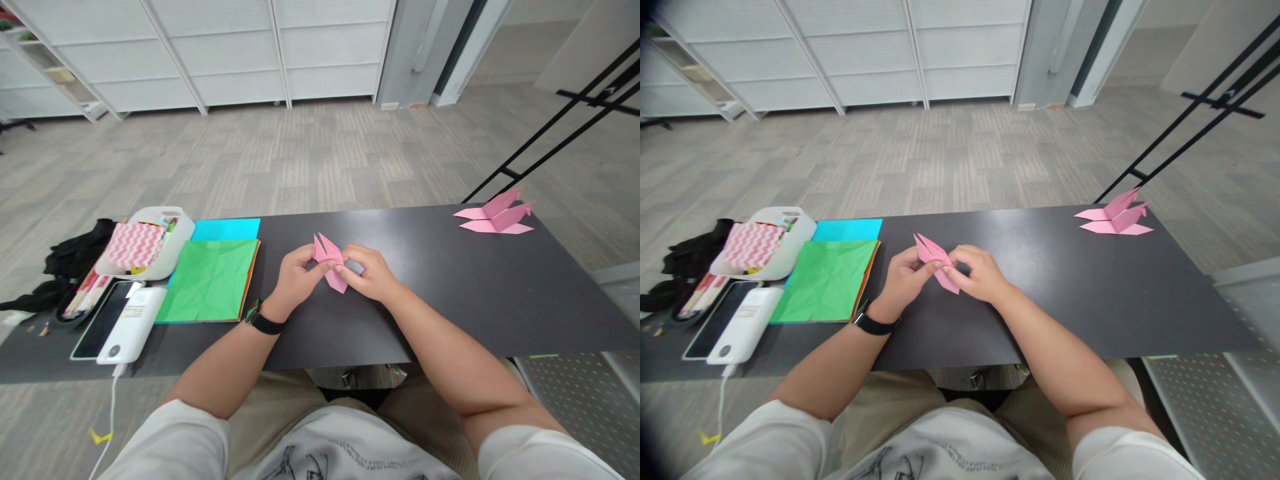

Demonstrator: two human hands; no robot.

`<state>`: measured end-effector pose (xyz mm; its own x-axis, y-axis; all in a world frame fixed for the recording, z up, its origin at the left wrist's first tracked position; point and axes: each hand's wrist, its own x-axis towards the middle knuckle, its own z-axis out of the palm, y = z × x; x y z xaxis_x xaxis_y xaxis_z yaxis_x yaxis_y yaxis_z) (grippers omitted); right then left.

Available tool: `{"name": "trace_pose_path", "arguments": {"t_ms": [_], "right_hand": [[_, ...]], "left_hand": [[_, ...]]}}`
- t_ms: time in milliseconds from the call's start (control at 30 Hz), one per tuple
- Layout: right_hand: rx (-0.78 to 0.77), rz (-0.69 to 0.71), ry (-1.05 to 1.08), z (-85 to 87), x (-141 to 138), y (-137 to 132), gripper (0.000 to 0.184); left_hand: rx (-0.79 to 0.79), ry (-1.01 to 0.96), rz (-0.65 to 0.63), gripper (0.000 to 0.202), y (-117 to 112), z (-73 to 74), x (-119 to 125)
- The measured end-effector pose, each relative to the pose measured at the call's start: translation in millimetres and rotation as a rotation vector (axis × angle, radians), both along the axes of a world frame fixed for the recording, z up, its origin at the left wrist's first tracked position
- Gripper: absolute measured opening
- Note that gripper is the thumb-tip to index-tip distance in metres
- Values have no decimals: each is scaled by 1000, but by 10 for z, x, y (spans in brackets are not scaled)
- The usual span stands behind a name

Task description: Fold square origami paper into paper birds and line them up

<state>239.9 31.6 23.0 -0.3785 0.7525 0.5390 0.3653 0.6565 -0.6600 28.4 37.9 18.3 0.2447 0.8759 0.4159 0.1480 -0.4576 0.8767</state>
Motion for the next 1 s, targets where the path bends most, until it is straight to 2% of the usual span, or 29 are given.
{"name": "trace_pose_path", "arguments": {"t_ms": [200,400,700,1000], "right_hand": [[-68,13,4,16,-12,7,35],[-143,19,-13,21,-21,9,41],[-220,56,-28,25,-37,25,48],[-370,70,-21,-7,-40,28,53]], "left_hand": [[-141,-89,-37,34,43,-56,8],[-259,-145,-52,36,65,-128,10],[-290,-136,-23,39,84,-105,26],[-344,-150,-31,44,95,-118,45]]}}
